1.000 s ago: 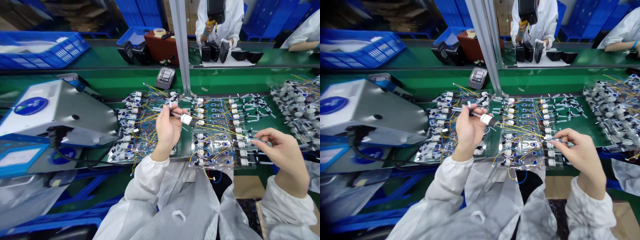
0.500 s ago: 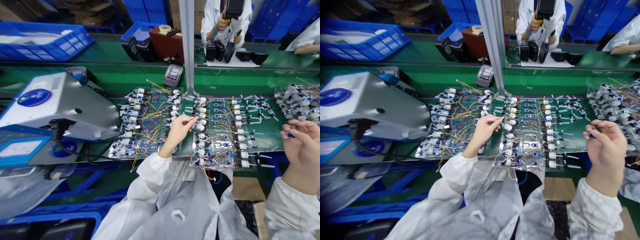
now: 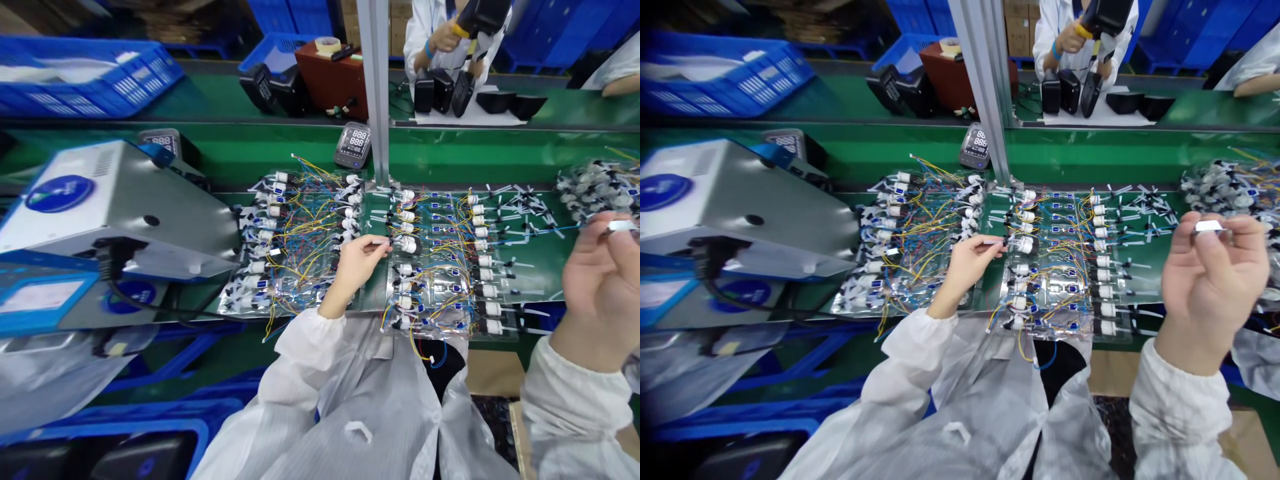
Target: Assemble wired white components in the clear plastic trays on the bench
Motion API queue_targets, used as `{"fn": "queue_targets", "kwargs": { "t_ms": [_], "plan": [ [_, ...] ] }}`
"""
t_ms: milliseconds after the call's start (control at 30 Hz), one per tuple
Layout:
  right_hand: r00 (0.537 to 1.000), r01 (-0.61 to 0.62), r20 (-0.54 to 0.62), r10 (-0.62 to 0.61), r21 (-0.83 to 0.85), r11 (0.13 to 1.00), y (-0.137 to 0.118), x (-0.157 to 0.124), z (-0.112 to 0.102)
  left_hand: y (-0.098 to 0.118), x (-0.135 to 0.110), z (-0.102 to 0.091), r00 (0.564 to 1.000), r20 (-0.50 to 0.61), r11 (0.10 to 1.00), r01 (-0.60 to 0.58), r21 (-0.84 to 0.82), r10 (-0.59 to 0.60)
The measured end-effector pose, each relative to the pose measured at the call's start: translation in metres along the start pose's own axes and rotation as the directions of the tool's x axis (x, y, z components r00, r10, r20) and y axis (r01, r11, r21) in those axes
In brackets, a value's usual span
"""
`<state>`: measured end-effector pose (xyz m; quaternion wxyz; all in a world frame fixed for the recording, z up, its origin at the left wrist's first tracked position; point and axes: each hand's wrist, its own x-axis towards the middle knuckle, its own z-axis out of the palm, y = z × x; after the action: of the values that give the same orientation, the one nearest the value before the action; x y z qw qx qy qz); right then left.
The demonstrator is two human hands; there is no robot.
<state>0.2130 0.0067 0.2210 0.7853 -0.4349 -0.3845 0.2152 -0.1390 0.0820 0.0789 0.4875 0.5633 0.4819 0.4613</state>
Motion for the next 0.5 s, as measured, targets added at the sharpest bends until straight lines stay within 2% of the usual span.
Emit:
{"fn": "queue_targets", "kwargs": {
  "t_ms": [133,200,233,333,400,433,500],
  "plan": [
    [0.972,-0.164,0.162,0.169,-0.041,0.986,0.001,-0.026,0.019,0.004,-0.002,-0.002,0.979,0.074,0.948,-0.203,0.247,0.191],
    [0.939,-0.210,0.256,0.230,-0.103,0.972,0.010,-0.046,0.026,0.008,-0.002,-0.001,0.954,0.117,0.918,-0.296,0.263,0.275],
    [0.915,-0.234,0.304,0.266,-0.139,0.962,0.016,-0.057,0.030,0.010,-0.003,0.000,0.946,0.137,0.914,-0.320,0.248,0.294],
    [0.800,-0.318,0.442,0.405,-0.260,0.912,0.038,-0.089,0.041,0.015,-0.006,0.006,0.936,0.201,0.924,-0.328,0.196,0.289],
    [0.750,-0.296,0.507,0.424,-0.317,0.901,0.052,-0.107,0.050,0.015,-0.009,0.012,0.925,0.248,0.929,-0.333,0.162,0.288],
    [0.743,-0.259,0.531,0.408,-0.333,0.907,0.059,-0.114,0.054,0.015,-0.011,0.016,0.915,0.271,0.927,-0.346,0.145,0.299],
    [0.756,-0.193,0.546,0.360,-0.340,0.920,0.069,-0.126,0.062,0.012,-0.015,0.023,0.890,0.311,0.916,-0.384,0.114,0.334]
  ]
}}
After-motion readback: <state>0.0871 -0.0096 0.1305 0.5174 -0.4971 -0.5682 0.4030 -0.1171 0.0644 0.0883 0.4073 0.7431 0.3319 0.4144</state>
